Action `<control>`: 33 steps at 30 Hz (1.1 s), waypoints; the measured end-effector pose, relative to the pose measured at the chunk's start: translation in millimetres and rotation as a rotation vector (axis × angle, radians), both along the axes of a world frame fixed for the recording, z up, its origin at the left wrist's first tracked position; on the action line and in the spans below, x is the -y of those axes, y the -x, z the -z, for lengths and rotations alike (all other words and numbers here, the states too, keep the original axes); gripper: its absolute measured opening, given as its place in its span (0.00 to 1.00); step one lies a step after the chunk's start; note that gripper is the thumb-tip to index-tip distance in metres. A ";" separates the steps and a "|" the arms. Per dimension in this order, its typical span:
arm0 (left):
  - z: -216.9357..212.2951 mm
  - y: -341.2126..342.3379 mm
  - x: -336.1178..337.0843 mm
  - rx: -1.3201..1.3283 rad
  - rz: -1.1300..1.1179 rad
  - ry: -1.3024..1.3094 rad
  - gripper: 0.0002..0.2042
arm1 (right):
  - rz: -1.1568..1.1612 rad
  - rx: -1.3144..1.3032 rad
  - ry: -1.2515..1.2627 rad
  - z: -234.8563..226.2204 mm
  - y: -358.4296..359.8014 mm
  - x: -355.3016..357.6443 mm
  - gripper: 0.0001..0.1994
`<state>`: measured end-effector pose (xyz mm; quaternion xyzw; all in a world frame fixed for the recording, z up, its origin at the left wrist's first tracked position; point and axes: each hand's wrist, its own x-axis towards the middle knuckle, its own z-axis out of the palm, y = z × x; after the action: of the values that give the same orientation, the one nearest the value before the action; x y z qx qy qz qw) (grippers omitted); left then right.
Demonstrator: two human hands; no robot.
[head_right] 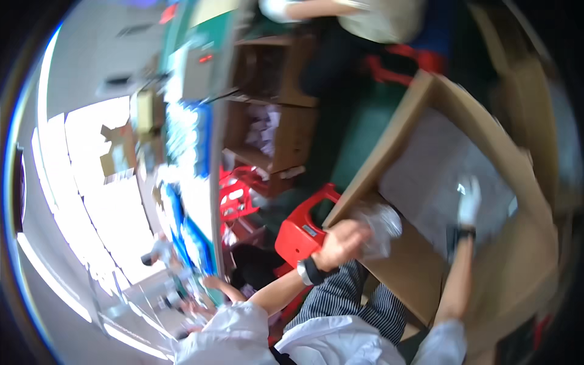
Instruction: The recorder is packing clear plastic bottles into cardboard boxes with foam inserts and taping them shut.
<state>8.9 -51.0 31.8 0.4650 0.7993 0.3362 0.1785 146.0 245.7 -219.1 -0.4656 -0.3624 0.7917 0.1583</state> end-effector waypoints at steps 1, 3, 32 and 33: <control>-14.2 -0.4 5.6 0.003 -0.041 -0.019 0.23 | -0.175 0.099 -0.293 -17.9 -7.5 13.8 0.14; -53.2 1.5 24.8 -0.043 -0.137 -0.053 0.23 | -0.203 0.146 -0.186 -126.5 24.0 46.5 0.14; -83.5 252.5 637.7 -0.590 -1.169 0.966 0.18 | -1.302 -0.706 -1.905 -316.1 390.5 625.4 0.32; -81.7 256.6 640.0 -0.609 -1.181 0.926 0.19 | -1.318 -0.692 -1.899 -314.7 398.4 633.1 0.32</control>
<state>-247.8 -690.9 113.6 -0.0838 0.9845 -0.1316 -0.0795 -252.5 -387.3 95.5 0.3476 -0.9065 0.2212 0.0919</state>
